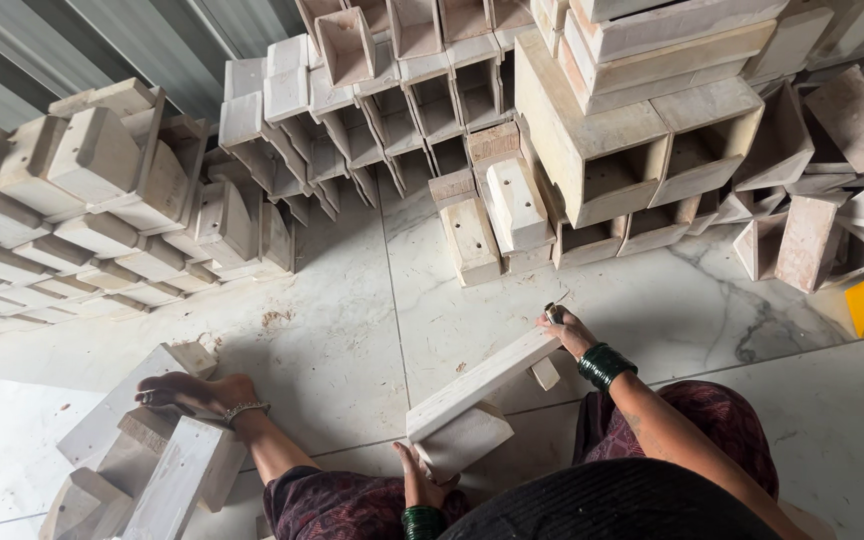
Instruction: The person sits on the floor and assembles small wooden box-like parts, fitting pieces together and pressing them into place one at a time. They handle several wooden components, aligning and joining them, then set the assembled pieces aside with the pile of finished parts.
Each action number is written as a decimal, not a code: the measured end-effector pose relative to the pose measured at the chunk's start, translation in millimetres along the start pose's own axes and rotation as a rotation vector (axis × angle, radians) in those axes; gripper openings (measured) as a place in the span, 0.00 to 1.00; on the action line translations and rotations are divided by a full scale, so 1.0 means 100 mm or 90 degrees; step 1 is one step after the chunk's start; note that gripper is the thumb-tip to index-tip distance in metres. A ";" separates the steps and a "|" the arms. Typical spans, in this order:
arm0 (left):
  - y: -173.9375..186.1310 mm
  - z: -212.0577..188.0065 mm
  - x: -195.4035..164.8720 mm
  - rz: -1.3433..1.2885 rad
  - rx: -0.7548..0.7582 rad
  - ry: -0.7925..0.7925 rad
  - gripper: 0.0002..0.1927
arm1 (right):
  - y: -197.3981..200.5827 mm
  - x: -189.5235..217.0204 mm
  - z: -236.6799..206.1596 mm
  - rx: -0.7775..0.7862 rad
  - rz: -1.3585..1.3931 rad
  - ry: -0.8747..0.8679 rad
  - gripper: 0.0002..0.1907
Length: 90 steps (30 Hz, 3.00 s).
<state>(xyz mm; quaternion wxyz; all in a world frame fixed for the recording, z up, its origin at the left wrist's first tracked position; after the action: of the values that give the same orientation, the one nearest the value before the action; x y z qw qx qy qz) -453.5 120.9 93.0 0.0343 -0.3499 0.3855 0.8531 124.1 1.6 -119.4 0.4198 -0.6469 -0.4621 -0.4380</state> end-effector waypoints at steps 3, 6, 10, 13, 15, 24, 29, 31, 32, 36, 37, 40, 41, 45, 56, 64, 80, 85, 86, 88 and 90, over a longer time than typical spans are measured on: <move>-0.16 -0.82 0.20 -0.184 0.130 0.094 0.50 | -0.15 0.02 -0.04 0.092 0.048 0.011 0.21; -0.76 -2.67 0.73 -0.531 0.448 0.475 0.46 | -0.25 0.05 -0.11 0.147 0.049 0.043 0.22; -0.98 -4.15 1.18 -0.659 0.661 0.789 0.43 | -0.32 -0.04 -0.24 0.178 0.018 0.012 0.22; -0.79 -3.93 1.30 -0.586 0.566 0.707 0.42 | -0.35 -0.04 -0.35 0.199 -0.153 0.062 0.19; -0.63 -3.78 1.08 -0.568 0.571 0.572 0.42 | -0.38 0.04 -0.41 0.205 -0.279 0.130 0.18; 0.38 -3.09 -0.15 -0.355 0.430 -0.059 0.41 | -0.57 0.07 -0.31 0.105 -0.063 0.150 0.14; 0.63 -2.74 -1.04 -0.175 0.408 -0.275 0.52 | -1.14 -0.29 -0.37 0.177 0.160 -0.038 0.14; 0.62 -2.77 -1.37 -0.147 0.418 -0.359 0.57 | -1.27 -0.41 -0.44 0.168 0.222 -0.119 0.16; 0.55 -2.82 -1.46 -0.106 0.436 -0.378 0.59 | -1.28 -0.49 -0.47 0.139 0.192 -0.167 0.18; 0.34 -2.93 -1.70 -0.053 0.446 -0.439 0.64 | -1.31 -0.40 -0.55 0.128 0.220 -0.167 0.19; 0.31 -2.91 -1.74 -0.065 0.433 -0.448 0.64 | -1.31 -0.38 -0.56 0.133 0.218 -0.170 0.19; 0.05 -2.85 -1.88 -0.095 0.486 -0.456 0.66 | -1.28 -0.27 -0.59 0.137 0.210 -0.175 0.19; -0.05 -2.81 -1.91 -0.084 0.507 -0.457 0.67 | -1.26 -0.23 -0.60 0.127 0.211 -0.177 0.19; -0.44 -2.70 -1.86 -0.029 0.592 -0.455 0.70 | -1.26 -0.01 -0.64 0.128 0.247 -0.142 0.18; -1.14 -2.55 -2.20 0.183 0.590 -0.330 0.39 | -1.44 0.26 -0.99 0.125 0.312 -0.097 0.17; -0.92 -2.59 -2.59 0.075 0.457 -0.476 0.19 | -1.28 0.13 -1.15 0.139 0.183 -0.145 0.18; -1.14 -2.42 -2.61 0.153 0.537 -0.376 0.26 | -0.76 0.14 -0.91 0.022 0.333 -0.101 0.18; -1.22 -2.30 -2.59 0.165 0.530 -0.333 0.22 | -0.83 0.17 -0.86 0.067 0.309 -0.044 0.16; -1.23 -2.28 -2.59 0.167 0.531 -0.327 0.22 | -0.84 0.17 -0.86 0.071 0.296 -0.035 0.15; -1.26 -2.24 -2.58 0.169 0.535 -0.317 0.21 | -0.87 0.18 -0.86 0.078 0.271 -0.024 0.15; -1.27 -2.18 -2.56 0.163 0.525 -0.302 0.19 | -0.90 0.20 -0.86 0.086 0.244 -0.019 0.15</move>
<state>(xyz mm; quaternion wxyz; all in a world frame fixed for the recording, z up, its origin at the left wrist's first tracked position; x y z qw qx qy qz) -94.5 115.2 72.0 0.1521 -0.0529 0.7125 0.6829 25.9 -55.8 -64.9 0.5310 -0.6996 -0.3651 -0.3086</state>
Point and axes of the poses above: each hand's wrist, its own z-axis towards the middle knuckle, its own y-axis out of the back of the hand, x = y × z, the point moved 10 cm from there along z, towards the middle knuckle, and after that the axes turned 2 degrees about x, right-handed, at the moved point
